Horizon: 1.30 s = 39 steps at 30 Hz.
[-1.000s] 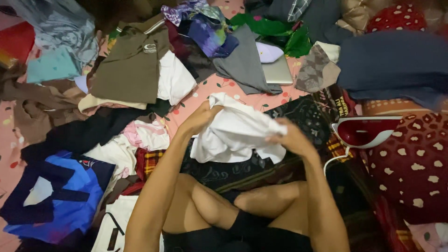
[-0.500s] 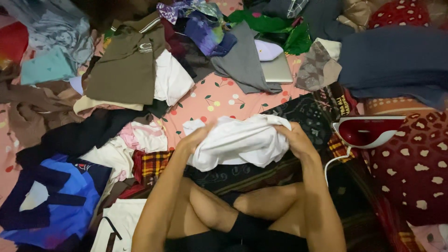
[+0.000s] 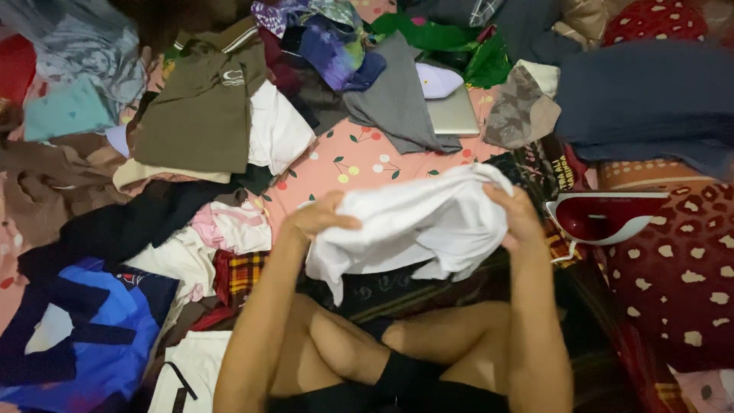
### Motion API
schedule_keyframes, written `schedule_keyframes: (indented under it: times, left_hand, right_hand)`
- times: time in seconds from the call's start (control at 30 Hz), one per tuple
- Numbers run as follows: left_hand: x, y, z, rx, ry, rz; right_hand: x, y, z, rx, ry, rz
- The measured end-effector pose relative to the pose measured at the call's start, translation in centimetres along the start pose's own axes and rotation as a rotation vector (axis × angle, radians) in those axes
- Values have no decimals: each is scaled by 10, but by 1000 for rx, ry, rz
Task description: The person unfolds a white t-shirt, lays it flat on a bed, and irons the front surface with a handheld iron. The person smooths the fabric with their hands before and during ironing, then continues to iron the shirt's front area.
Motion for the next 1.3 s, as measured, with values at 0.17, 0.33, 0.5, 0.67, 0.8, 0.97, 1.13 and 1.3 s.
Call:
schedule_keyframes:
  times: [0.17, 0.33, 0.5, 0.67, 0.8, 0.97, 1.13, 1.3]
  left_hand:
    - [-18, 16, 97, -85, -109, 285]
    - [-5, 47, 106, -141, -143, 466]
    - [-2, 46, 132, -83, -257, 476]
    - [-35, 20, 173, 74, -333, 470]
    - [-42, 20, 165, 341, -226, 384]
    - [-56, 20, 161, 636, -209, 104]
    - [-82, 32, 197, 418, -420, 241]
    - [-71, 20, 231, 280, -318, 281]
  right_hand:
    - [-15, -30, -66, -473, 185, -170]
    - [-13, -15, -81, -960, 365, -231]
    - [-14, 4, -115, -975, 642, -84]
    - [-21, -6, -132, -901, 496, -3]
    - [-31, -9, -124, -893, 278, 1]
    - [-35, 11, -124, -983, 214, -218]
    - [-59, -6, -169, -873, 403, -195]
    - [-45, -28, -185, -889, 499, 86]
Point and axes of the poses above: each hand's wrist, its own x-axis towards the middle knuckle, its own y-axis out of the back of the hand, z = x × y, the point moved 4 cm from there along x, towards the middle knuckle, and after that the axes turned 13 degrees about x, right-handed, at the moved point
